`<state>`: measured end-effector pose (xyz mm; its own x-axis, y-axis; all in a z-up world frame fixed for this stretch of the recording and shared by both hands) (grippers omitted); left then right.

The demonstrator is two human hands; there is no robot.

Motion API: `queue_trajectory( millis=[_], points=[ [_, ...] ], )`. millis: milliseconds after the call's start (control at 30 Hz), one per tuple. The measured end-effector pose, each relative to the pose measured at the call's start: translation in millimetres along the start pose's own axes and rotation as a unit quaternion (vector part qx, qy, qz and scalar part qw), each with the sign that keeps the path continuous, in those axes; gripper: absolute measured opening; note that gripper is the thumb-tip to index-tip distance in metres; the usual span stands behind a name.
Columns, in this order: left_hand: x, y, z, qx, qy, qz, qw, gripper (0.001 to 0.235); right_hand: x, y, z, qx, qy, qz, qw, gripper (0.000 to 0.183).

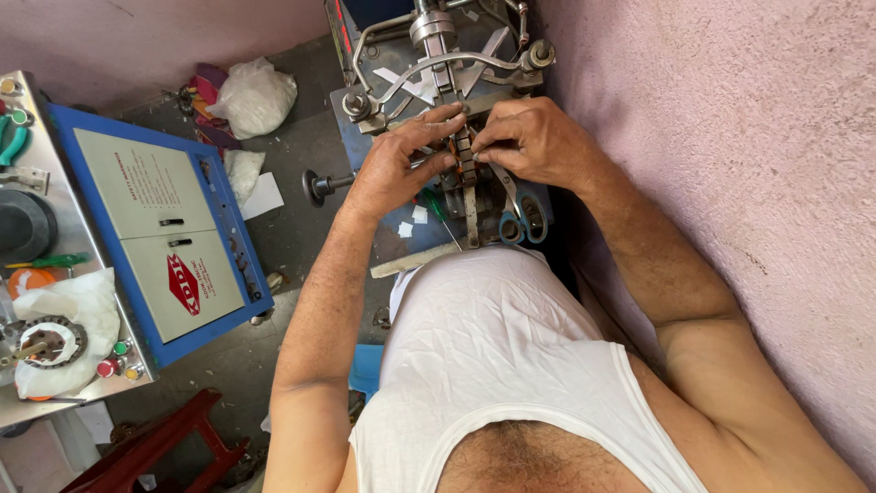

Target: The person repairs a fan motor by cutting small white insulation sleeves, placing them over copper wires on the motor core, and securing them with a small screwdriver.

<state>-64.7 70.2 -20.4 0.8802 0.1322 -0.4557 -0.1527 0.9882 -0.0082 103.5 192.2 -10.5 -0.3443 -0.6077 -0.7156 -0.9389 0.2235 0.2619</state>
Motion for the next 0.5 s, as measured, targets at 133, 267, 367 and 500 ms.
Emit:
queue_trajectory(
  millis=[133,267,367,500],
  points=[
    [1,1,-2,-0.008,0.002,0.000,1.000,0.052,6,-10,2,-0.007,0.035,0.049,0.998,0.014],
    [4,2,-4,-0.023,-0.004,-0.001,1.000,0.050,14,-18,4,-0.020,0.039,0.082,0.996,0.016],
    [4,2,-5,-0.029,-0.004,-0.002,1.000,0.049,13,-18,1,-0.066,-0.032,0.076,0.994,0.015],
    [3,1,-3,-0.026,-0.002,-0.003,1.000,0.050,9,-13,0,-0.079,-0.042,0.053,0.995,0.016]
  ],
)
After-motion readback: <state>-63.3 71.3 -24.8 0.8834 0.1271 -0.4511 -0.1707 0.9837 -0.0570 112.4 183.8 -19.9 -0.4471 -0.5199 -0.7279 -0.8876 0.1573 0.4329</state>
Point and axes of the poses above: each hand's wrist, its own y-axis towards the middle knuckle, its own x-axis out of the palm, z = x × y, the point moved 4 cm from there along y, towards the middle knuckle, and after that the axes turned 7 degrees about -x, right-handed, at the moved point
